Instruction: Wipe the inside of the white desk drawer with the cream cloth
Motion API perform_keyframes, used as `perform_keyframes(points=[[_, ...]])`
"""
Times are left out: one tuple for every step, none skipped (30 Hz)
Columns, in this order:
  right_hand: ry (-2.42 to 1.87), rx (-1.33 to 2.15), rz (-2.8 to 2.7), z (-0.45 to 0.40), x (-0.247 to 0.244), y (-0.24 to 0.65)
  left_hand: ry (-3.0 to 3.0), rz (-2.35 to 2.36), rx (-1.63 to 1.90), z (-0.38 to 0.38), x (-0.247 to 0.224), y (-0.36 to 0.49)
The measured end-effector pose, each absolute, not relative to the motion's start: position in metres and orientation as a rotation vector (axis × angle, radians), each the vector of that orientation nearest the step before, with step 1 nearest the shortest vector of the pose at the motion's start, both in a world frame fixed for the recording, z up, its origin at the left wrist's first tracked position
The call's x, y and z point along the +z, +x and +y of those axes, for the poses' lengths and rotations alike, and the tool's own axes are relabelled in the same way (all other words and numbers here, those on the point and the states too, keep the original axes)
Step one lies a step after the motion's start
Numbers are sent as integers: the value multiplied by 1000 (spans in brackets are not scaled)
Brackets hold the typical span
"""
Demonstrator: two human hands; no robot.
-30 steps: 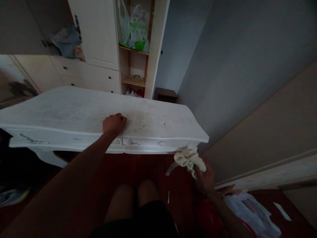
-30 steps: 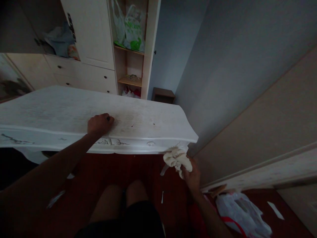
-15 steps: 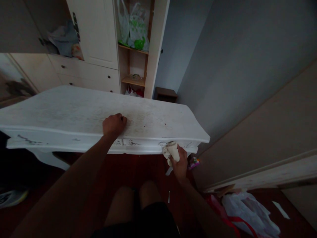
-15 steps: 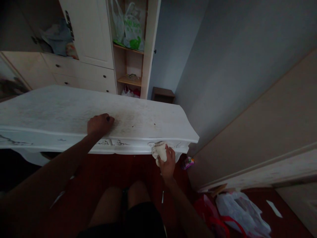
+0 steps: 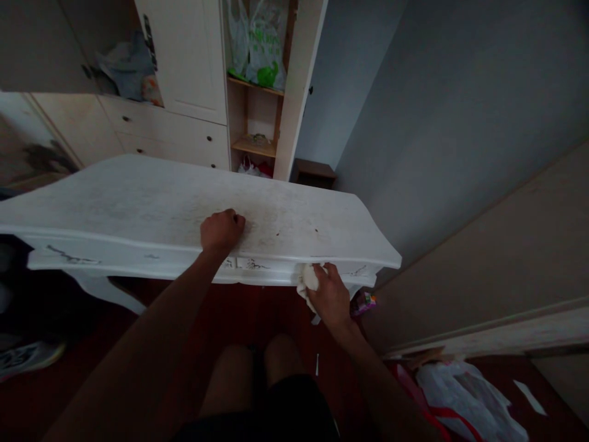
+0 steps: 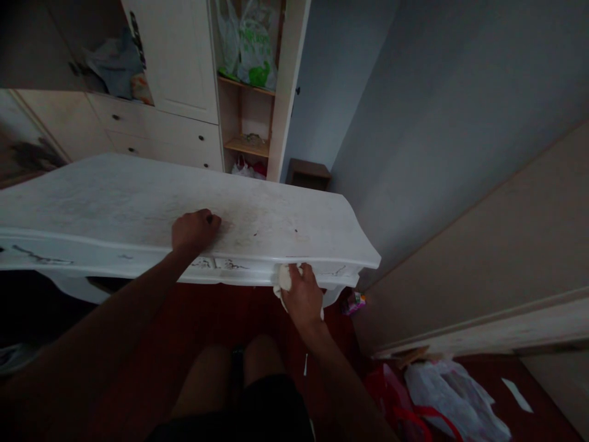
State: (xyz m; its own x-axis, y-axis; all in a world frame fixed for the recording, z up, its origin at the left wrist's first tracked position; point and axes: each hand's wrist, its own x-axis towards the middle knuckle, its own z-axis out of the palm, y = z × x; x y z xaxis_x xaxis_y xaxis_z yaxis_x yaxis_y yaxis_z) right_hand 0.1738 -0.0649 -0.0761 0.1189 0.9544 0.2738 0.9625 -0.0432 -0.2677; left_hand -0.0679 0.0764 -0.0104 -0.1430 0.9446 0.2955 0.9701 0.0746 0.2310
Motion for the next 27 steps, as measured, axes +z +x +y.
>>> perform_keyframes(points=[[-2029,-30,-1882,-65,-74,164,-2010,-2254,-580,76,-10,-68],[-1999,-23,-1908,-65,-75,153,-2012,-2254,-582,75,-11,-68],[-1943,-7,-1935,-64,-78,141,-2015,-2251,-585,74,-11,-68],[-1871,21,-1956,-62,-82,129,-2016,-2247,-588,73,-11,-68],[-1792,61,-1970,-60,-87,116,-2015,-2242,-593,72,-11,-68],[-1728,98,-1967,-56,-91,104,-2010,-2239,-598,71,-12,-68],[-1672,136,-1969,-52,-96,91,-2006,-2236,-601,71,-12,-69],[-1636,159,-1964,-48,-99,79,-2002,-2237,-603,70,-12,-69],[-1618,172,-1959,-44,-102,68,-1998,-2240,-604,70,-12,-69],[-1604,175,-1959,-40,-104,58,-1995,-2245,-606,70,-13,-69],[-1598,169,-1959,-38,-105,51,-1996,-2249,-608,71,-13,-69],[-1596,158,-1966,-36,-106,45,-1997,-2253,-610,71,-13,-69],[-1593,144,-1983,-35,-106,42,-2000,-2256,-612,72,-13,-70],[-1586,131,-2011,-34,-105,41,-2002,-2258,-615,72,-13,-70],[-1574,124,-2049,-34,-104,42,-2005,-2258,-617,73,-13,-70],[-1557,122,-2098,-33,-102,45,-2006,-2258,-620,73,-13,-70],[-1533,130,-2159,-32,-101,49,-2005,-2259,-622,74,-13,-70],[-1504,149,-2228,-31,-99,54,-2003,-2261,-622,74,-13,-70],[-1476,174,-2302,-31,-98,59,-2000,-2262,-623,74,-13,-70],[-1453,199,-2375,-30,-98,64,-1995,-2262,-622,74,-13,-69],[-1437,214,-2435,-30,-99,68,-1991,-2261,-620,74,-14,-69],[-1432,219,-2477,-31,-100,71,-1985,-2260,-617,74,-14,-69],[-1439,212,-2497,-32,-101,74,-1981,-2257,-614,74,-14,-70],[-1460,196,-2493,-33,-103,76,-1979,-2253,-611,74,-15,-70],[-1491,178,-2476,-35,-104,79,-1979,-2247,-607,74,-15,-70],[-1523,161,-2455,-36,-105,81,-1980,-2242,-605,74,-15,-70],[-1559,145,-2434,-38,-105,85,-1981,-2238,-605,74,-15,-70]])
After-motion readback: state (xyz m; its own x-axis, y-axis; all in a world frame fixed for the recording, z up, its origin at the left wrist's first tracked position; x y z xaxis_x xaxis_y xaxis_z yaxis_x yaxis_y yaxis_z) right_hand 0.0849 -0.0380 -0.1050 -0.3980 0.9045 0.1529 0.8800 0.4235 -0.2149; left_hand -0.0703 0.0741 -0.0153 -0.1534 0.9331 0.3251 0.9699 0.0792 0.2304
